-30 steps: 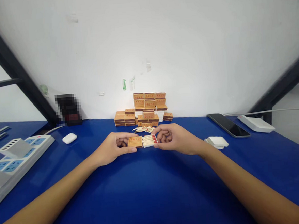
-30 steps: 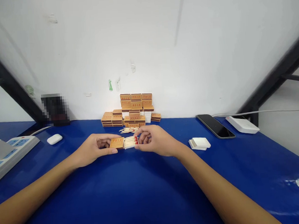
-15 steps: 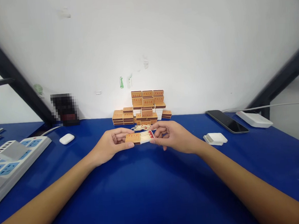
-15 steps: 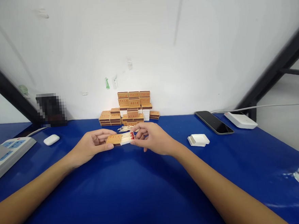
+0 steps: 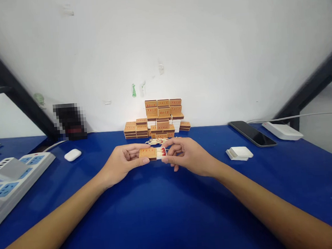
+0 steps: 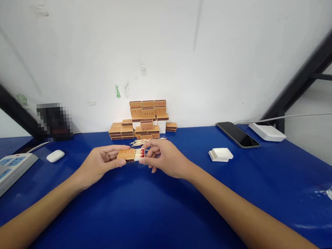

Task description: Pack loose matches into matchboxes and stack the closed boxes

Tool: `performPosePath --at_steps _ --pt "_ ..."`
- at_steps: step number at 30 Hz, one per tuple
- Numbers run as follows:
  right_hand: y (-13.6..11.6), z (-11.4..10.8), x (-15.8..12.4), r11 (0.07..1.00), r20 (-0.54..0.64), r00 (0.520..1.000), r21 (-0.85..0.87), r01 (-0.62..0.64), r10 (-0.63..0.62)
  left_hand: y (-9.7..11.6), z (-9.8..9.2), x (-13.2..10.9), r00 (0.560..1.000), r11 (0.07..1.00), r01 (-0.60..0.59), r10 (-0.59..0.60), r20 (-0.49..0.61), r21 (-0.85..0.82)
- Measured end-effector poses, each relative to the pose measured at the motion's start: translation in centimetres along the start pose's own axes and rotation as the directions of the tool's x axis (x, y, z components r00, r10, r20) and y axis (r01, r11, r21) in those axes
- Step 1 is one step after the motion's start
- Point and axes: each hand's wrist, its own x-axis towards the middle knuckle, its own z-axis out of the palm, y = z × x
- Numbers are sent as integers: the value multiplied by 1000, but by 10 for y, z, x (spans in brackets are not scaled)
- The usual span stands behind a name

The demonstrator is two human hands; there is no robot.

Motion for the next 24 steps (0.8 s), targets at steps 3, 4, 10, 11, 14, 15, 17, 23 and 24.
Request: performPosePath --at_steps 3,4,10,11,14,15,17,23,24 --pt "2 8 1 998 -48 999 68 -7 10 0 4 -1 999 1000 -13 13 -37 -1" --pt "3 12 1 996 -58 998 89 -9 14 1 6 -2 999 1000 -19 19 -49 1" --pt "3 31 -1 994 -86 996 107 -7 16 4 18 -5 996 999 -53 53 -77 0" --pt "2 34 -2 995 -106 994 95 11 -1 5 19 -5 994 998 -61 60 -90 -10" --pt "-3 42 -8 998 -115 992 23 64 -61 5 24 -7 985 993 -99 89 -147 -57" --pt "-5 46 -10 998 -97 993 -12 63 -64 5 27 -8 983 992 -105 93 -160 -67" --pt "-7 54 -17 996 -50 998 -88 28 -32 5 31 -10 982 993 -98 86 -170 -66" --pt "-8 64 -25 991 -10 1000 -135 -14 13 4 36 -14 985 996 -72 62 -159 -60" --pt "-8 63 -25 993 4 1000 -115 -8 8 4 35 -14 984 996 -81 75 -159 -34"
